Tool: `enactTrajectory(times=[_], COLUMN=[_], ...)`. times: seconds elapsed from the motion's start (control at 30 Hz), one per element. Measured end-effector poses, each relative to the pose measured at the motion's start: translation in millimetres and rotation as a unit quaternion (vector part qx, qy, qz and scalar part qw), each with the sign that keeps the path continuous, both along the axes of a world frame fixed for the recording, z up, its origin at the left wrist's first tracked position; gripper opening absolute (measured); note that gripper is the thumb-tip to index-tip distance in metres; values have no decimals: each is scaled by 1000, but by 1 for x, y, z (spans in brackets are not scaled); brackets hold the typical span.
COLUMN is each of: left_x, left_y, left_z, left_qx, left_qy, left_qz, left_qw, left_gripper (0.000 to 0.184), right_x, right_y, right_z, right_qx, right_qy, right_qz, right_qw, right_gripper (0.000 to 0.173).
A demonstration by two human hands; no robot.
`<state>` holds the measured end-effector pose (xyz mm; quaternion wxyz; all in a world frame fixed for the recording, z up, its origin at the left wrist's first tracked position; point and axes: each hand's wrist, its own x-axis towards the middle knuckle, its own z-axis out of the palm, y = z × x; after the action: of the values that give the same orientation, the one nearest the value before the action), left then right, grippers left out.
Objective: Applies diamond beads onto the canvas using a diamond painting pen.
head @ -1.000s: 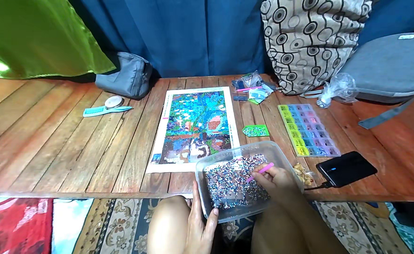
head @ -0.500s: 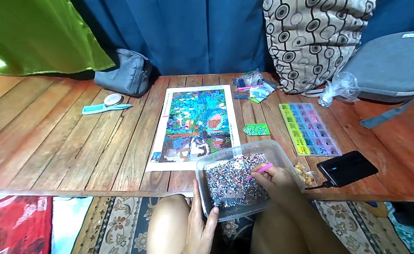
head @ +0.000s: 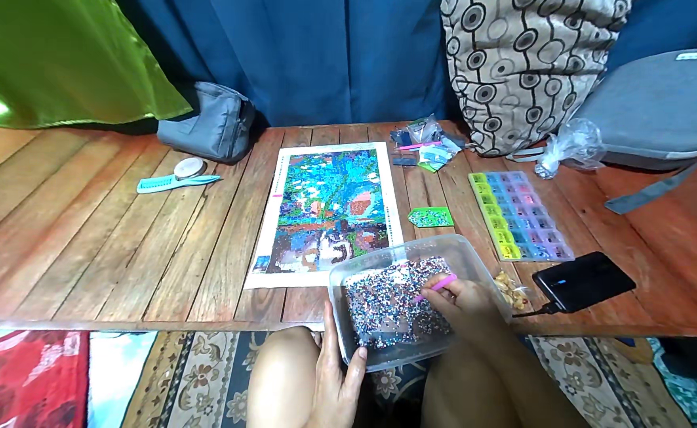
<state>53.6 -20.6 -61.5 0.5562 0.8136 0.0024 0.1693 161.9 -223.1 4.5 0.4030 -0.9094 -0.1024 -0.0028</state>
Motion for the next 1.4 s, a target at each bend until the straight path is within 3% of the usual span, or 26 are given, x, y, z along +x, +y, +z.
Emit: enactTrajectory(times=[0.13,1.4], left_x=[-1,-1], left_y=[0,0], left_z=[1,-2], left_qx=[3,-4], left_qy=[9,10], left_qz=[1,-3], left_qw=[1000,1000], left_gripper=[86,85], right_x=[0,-1], right_y=[1,-1], right_z=[-5,-4], right_qx=[5,-25], right_qy=[-61,-49], right_qz=[-16,14], right_qw=[998,998], right_gripper=[7,7])
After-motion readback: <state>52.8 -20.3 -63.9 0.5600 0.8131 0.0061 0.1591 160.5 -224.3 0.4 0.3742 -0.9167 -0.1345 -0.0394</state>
